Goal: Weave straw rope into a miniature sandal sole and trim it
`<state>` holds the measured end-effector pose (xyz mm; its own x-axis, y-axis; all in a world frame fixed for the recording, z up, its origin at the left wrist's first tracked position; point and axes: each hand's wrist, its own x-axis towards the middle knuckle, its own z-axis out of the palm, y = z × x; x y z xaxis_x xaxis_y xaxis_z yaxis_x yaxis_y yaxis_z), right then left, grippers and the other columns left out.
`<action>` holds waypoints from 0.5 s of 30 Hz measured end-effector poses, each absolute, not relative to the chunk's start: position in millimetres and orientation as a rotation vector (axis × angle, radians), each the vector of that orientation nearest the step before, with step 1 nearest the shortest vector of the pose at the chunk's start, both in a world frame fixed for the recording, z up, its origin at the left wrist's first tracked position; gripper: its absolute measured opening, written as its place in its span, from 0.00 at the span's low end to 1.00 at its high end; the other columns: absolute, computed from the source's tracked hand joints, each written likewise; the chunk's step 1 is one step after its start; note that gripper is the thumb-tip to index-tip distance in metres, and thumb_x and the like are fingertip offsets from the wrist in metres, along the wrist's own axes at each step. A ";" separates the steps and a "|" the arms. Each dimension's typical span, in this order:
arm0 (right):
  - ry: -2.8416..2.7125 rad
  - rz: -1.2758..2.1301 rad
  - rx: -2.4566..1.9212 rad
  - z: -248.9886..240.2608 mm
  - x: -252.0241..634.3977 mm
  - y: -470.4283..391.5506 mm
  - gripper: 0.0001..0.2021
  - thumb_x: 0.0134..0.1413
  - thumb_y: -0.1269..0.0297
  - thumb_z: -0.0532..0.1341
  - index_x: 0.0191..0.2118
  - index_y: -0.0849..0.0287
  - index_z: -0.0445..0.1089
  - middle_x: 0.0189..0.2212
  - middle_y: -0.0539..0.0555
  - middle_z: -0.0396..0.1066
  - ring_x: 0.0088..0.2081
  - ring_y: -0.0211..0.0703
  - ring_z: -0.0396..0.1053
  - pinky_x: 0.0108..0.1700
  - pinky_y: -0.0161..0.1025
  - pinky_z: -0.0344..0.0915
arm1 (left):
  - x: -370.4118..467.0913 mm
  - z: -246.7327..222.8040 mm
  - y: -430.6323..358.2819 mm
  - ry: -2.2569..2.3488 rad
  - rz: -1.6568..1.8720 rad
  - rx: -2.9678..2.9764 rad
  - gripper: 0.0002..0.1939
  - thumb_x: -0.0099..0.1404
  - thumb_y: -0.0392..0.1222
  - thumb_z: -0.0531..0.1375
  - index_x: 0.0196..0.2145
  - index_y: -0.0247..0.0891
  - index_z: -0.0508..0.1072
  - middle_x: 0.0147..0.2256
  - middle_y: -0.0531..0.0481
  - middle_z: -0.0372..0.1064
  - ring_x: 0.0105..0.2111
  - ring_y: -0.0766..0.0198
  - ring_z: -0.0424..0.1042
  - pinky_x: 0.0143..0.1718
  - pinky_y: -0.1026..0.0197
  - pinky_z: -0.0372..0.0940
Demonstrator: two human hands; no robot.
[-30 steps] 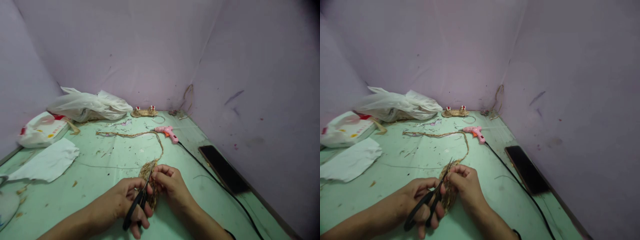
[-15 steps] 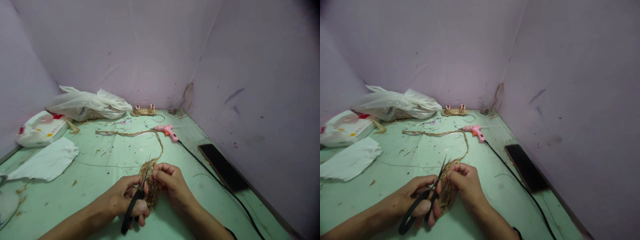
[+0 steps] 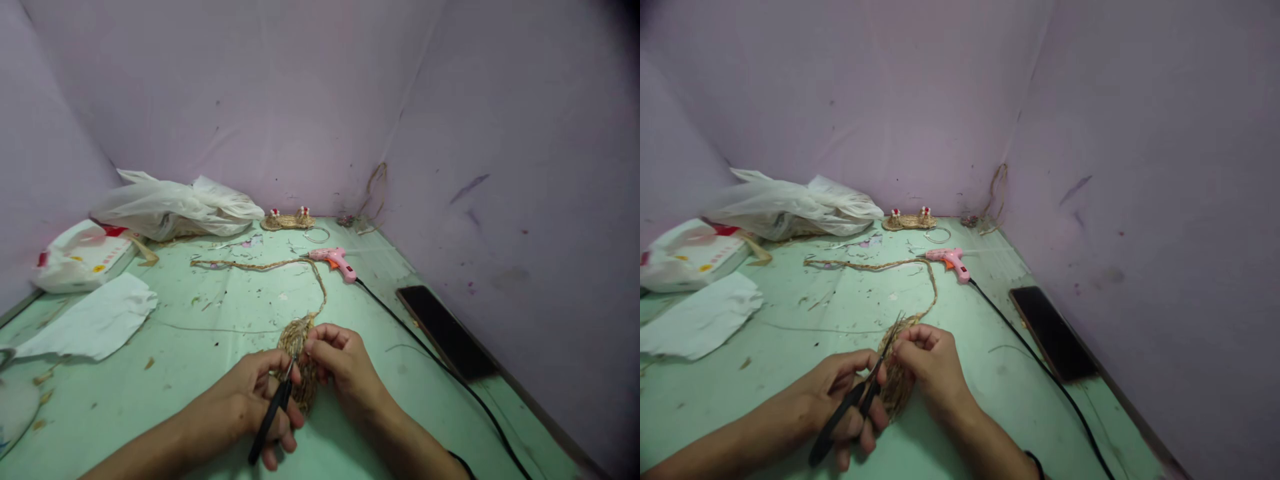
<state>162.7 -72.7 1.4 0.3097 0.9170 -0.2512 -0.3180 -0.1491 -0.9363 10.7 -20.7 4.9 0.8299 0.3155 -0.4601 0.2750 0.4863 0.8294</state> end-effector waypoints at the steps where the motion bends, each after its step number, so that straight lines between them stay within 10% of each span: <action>1: -0.637 1.210 -1.281 1.2 162.6 -72.7 0.05 0.34 0.67 0.62 0.19 0.63 0.66 0.13 0.46 0.63 0.13 0.27 0.51 0.16 0.29 0.47 | 11.0 6.1 -21.6 0.619 0.028 1.079 0.18 0.45 0.30 0.57 0.35 0.37 0.57 0.29 0.49 0.70 0.25 0.63 0.72 0.20 0.64 0.67; 15: -0.613 1.202 -1.267 0.3 164.1 -71.9 0.05 0.34 0.67 0.63 0.19 0.62 0.66 0.13 0.46 0.64 0.13 0.27 0.51 0.16 0.29 0.47 | 3.6 -1.9 -12.7 0.548 0.036 1.082 0.21 0.46 0.31 0.59 0.38 0.37 0.58 0.32 0.45 0.71 0.28 0.60 0.73 0.22 0.64 0.66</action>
